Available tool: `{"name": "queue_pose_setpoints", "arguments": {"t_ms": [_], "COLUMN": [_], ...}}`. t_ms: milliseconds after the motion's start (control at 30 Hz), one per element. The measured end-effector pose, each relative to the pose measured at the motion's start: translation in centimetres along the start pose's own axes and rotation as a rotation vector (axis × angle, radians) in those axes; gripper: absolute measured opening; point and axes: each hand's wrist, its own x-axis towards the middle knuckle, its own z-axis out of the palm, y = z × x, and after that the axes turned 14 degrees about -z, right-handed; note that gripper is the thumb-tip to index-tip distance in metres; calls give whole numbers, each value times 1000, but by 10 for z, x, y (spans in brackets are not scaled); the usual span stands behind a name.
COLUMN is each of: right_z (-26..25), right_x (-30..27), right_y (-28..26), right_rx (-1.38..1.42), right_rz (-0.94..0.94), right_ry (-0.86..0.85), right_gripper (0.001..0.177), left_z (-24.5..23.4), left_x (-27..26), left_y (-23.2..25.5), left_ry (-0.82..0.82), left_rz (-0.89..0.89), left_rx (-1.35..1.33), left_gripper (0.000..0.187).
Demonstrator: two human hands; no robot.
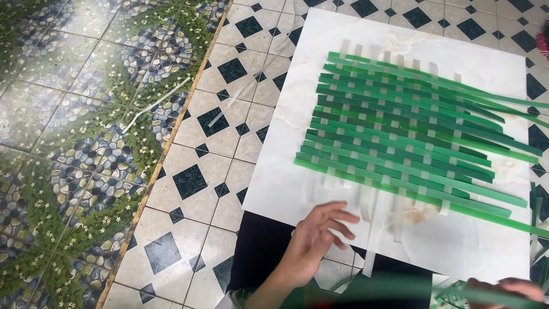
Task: Weaving green plastic strips into a grid pattern on a white board to create a mat.
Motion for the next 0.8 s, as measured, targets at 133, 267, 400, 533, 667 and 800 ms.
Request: {"name": "queue_pose_setpoints", "arguments": {"t_ms": [133, 267, 400, 533, 667, 800], "right_z": [104, 132, 148, 163, 170, 150], "right_x": [74, 108, 151, 173, 177, 163], "right_y": [-22, -51, -64, -60, -44, -22], "right_rx": [-559, -399, -357, -347, -457, -433], "right_rz": [-270, -38, -33, 23, -12, -81], "right_ry": [902, 1411, 1821, 1882, 1842, 1657], "right_gripper": [53, 55, 62, 63, 63, 49], "left_z": [-3, -2, -31, -14, -17, -37], "left_x": [-16, -23, -1, -15, -6, 17], "left_y": [0, 11, -63, -34, -34, -35], "left_ry": [-108, -270, -793, -388, -19, 187], "left_rz": [21, -200, -473, -147, -116, -32], "left_rx": [220, 615, -65, -113, -148, -122], "left_gripper": [55, 68, 103, 93, 48, 22]}}
